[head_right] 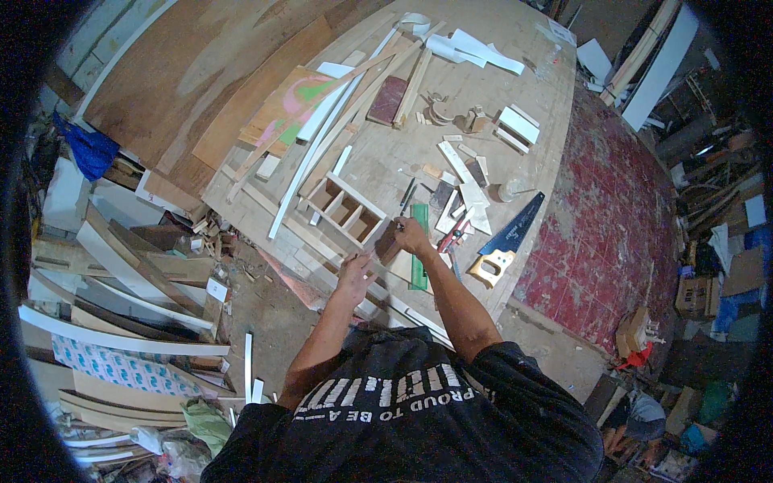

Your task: Measuring and sawing a piece of wood in a workshop.

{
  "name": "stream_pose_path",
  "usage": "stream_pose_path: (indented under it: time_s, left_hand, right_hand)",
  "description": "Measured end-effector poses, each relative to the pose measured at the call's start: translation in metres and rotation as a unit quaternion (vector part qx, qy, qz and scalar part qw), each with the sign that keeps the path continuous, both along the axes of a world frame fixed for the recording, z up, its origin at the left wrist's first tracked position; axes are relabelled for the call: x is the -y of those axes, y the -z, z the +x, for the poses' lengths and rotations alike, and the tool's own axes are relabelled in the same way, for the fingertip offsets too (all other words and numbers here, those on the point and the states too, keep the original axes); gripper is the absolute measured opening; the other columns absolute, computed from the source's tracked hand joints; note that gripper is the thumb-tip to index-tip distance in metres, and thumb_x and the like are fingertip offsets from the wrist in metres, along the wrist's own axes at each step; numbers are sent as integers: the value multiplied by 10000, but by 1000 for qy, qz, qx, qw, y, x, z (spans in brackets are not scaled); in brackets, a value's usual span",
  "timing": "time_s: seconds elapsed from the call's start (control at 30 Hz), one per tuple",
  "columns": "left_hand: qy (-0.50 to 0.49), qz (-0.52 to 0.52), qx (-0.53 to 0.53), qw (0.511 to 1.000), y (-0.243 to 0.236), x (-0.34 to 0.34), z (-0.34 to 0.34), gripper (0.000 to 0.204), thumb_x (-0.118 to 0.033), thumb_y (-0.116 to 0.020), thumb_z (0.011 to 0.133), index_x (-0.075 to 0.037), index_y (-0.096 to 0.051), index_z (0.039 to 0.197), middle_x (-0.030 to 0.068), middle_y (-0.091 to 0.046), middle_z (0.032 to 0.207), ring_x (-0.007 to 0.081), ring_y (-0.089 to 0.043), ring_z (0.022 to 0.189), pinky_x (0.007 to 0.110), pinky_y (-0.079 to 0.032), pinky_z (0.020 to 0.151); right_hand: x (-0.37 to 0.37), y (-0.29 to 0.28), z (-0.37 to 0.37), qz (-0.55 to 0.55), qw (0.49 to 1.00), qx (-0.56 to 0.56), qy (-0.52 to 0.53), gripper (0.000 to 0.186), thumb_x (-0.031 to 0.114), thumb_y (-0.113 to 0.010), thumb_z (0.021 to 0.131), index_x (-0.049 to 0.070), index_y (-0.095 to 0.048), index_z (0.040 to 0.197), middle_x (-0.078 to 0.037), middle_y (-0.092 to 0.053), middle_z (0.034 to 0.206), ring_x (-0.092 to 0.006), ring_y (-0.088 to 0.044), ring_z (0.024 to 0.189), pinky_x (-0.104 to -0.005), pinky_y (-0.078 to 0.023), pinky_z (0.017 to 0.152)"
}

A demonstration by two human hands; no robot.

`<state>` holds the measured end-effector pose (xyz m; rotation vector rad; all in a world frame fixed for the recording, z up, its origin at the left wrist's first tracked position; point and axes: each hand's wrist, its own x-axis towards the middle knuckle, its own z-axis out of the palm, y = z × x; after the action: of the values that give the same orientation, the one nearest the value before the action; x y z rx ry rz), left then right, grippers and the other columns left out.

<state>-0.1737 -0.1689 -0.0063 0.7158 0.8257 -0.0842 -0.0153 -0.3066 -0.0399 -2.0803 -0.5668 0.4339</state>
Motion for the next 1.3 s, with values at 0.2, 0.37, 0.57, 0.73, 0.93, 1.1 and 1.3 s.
stream_pose_path:
  time_s: [0.2,0.37,0.57,0.73,0.93,1.1,1.3]
  left_hand:
    - [-35,-36,6,999,7,2,4,397,-99,-616,901,-97,-503,1282,71,-501,1329,262,-394,1343,530,-283,1132]
    - [-46,-26,24,998,4,4,3,579,-74,-601,900,-67,-360,1426,102,-487,1339,268,-390,1345,499,-281,1148]
    - [-48,18,4,999,-8,13,7,744,-62,-614,886,-50,-230,1524,119,-478,1374,258,-455,1294,458,-292,1145]
    - [-70,50,10,996,10,11,5,686,-35,-613,872,-35,-316,1490,104,-525,1323,226,-511,1237,430,-318,1123]
    - [-67,73,-29,995,-9,23,10,624,-23,-607,872,-27,-376,1451,100,-534,1288,232,-523,1216,453,-347,1105]
    - [-86,71,-32,993,-15,23,5,583,-18,-603,874,-27,-401,1421,101,-529,1272,253,-514,1231,488,-341,1113]
    - [-103,44,-33,993,-25,27,1,575,-15,-624,862,-55,-427,1401,104,-519,1283,254,-503,1254,499,-337,1127]
  right_hand:
    - [3,13,6,-49,998,27,13,325,143,-546,779,-16,-649,1044,-311,-652,924,-468,-641,904,-474,-509,812]
    - [1,-2,5,-82,996,-32,-2,392,108,-528,823,-16,-659,1172,-283,-648,1141,-411,-627,1072,-412,-490,950]
    - [1,-13,-1,-73,996,42,1,359,97,-515,783,-12,-676,1085,-309,-652,1024,-450,-621,1015,-471,-491,926]
    - [-8,-22,-4,-79,996,34,-15,361,98,-517,783,-15,-677,1086,-310,-647,1039,-454,-611,1029,-473,-483,952]
    - [2,-6,3,-108,993,31,-18,341,133,-563,834,-2,-667,1129,-272,-622,1090,-414,-611,1041,-441,-485,940]
    - [-2,-4,3,-107,993,33,-30,321,127,-561,826,-2,-669,1099,-273,-623,1088,-414,-597,1048,-451,-482,938]
    - [0,-9,2,-127,990,19,-65,325,116,-551,815,16,-672,1100,-269,-621,1092,-420,-597,1031,-451,-487,932]
